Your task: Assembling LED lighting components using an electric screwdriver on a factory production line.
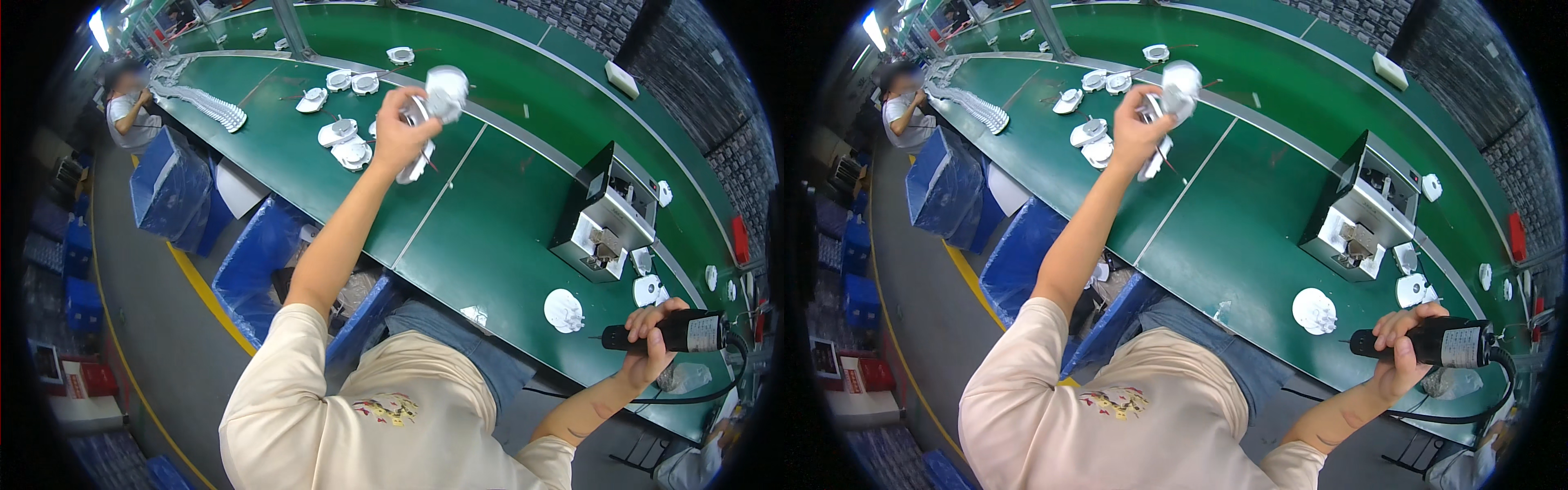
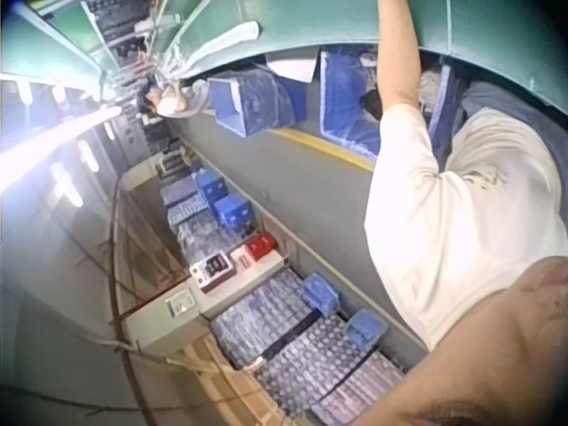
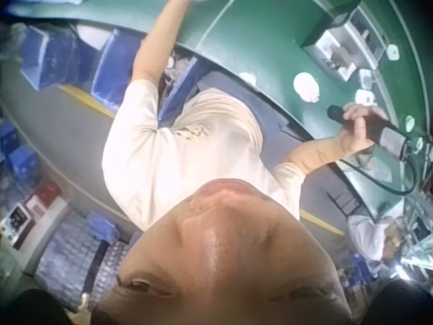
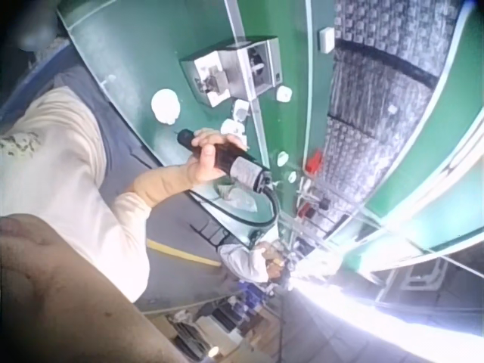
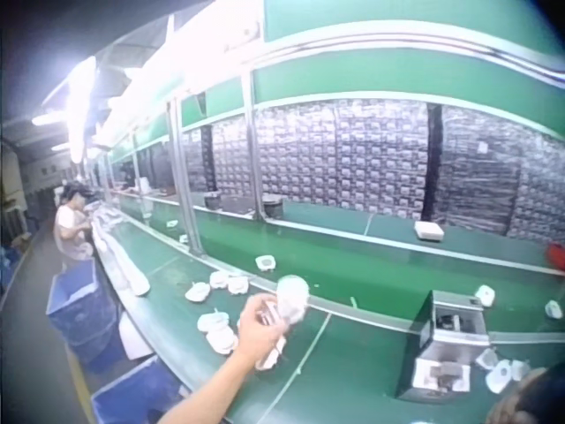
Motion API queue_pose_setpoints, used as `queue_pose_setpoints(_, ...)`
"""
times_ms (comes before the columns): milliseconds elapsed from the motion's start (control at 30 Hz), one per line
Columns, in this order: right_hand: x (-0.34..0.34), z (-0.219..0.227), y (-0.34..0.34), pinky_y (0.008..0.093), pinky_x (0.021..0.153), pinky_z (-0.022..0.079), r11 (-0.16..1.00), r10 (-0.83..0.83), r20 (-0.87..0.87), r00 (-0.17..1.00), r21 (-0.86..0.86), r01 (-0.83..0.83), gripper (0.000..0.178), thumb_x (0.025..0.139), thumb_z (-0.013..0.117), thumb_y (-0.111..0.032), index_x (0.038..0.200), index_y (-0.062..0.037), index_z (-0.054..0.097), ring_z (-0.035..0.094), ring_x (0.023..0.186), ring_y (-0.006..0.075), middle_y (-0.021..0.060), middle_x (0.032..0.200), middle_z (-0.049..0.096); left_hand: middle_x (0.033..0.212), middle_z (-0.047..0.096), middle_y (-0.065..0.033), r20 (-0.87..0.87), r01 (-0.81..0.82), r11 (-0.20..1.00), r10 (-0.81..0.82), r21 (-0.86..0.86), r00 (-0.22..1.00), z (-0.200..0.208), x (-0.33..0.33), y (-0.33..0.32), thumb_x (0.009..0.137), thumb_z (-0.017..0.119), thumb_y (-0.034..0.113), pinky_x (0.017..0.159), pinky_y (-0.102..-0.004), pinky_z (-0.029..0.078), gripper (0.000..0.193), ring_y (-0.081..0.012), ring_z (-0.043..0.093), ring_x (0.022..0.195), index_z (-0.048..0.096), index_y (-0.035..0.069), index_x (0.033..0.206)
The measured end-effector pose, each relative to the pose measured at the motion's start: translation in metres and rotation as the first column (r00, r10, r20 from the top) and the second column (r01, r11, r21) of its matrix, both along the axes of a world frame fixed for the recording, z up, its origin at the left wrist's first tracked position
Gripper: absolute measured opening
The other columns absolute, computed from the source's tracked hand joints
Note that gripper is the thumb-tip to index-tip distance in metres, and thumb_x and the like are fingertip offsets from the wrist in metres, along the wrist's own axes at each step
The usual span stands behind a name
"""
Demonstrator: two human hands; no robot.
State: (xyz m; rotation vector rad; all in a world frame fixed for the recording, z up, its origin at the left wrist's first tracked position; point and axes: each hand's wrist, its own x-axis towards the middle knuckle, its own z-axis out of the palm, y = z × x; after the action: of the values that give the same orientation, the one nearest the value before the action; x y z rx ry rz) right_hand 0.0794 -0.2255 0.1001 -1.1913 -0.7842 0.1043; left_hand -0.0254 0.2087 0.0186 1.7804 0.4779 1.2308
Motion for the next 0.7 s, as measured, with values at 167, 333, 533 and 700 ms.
queue_pose_setpoints(167, 0.002, -0.001, 0.012, 0.0299, 0.054, 0.041, 0.999, -0.031, -0.001, 1.0, -0.006, 0.031, 0.049, 0.075, 0.069, -0.022, 0.112, -0.0018, 0.044, 0.046, 0.05, 0.0129, 0.0031, 0.065, 0.047, 0.085, 0.055, -0.0054, 0.569, 0.419, 0.76, -0.079, -0.497, 0.819, 0.054, -0.012, 0.026, 0.076, 0.064, 0.009, 0.061, -0.0288, 0.05, 0.028, -0.0141, 0.056, 0.071, 0.052, 0.006, 0.102)
queue_pose_setpoints(333, 0.005, -0.005, 0.015, 0.0304, 0.055, 0.041, 1.0, 0.026, 0.0, 1.0, 0.006, -0.026, 0.05, 0.075, 0.069, -0.023, 0.113, -0.0018, 0.043, 0.046, 0.05, 0.0127, 0.0028, 0.066, 0.047, 0.075, 0.053, -0.0086, 0.825, 0.817, 0.284, -0.125, -0.502, 0.551, 0.067, -0.054, 0.06, 0.074, 0.067, 0.024, 0.059, -0.0304, 0.046, 0.025, -0.0187, 0.05, 0.066, 0.056, 0.002, 0.078)
queue_pose_setpoints(533, 0.008, -0.005, 0.003, 0.0291, 0.058, 0.039, 0.999, 0.021, -0.001, 1.0, -0.035, -0.021, 0.05, 0.077, 0.068, -0.022, 0.114, -0.0018, 0.041, 0.045, 0.054, 0.0121, 0.0026, 0.068, 0.046, 0.085, 0.046, -0.0098, 0.869, 0.908, 0.279, -0.3, -0.314, 0.393, 0.1, -0.127, 0.053, 0.073, 0.065, 0.032, 0.072, -0.0311, 0.04, 0.041, -0.0219, 0.045, 0.08, 0.048, 0.002, 0.095)
queue_pose_setpoints(700, 0.02, -0.009, 0.002, 0.0286, 0.063, 0.037, 0.992, 0.116, 0.037, 0.993, -0.058, -0.114, 0.047, 0.081, 0.063, -0.018, 0.119, -0.0002, 0.043, 0.044, 0.061, 0.0114, 0.0034, 0.074, 0.045, 0.087, 0.045, -0.0088, 0.761, 0.831, 0.485, -0.42, -0.272, 0.494, 0.139, -0.234, 0.034, 0.075, 0.061, 0.03, 0.07, -0.0323, 0.043, 0.043, -0.0218, 0.047, 0.079, 0.043, 0.003, 0.103)
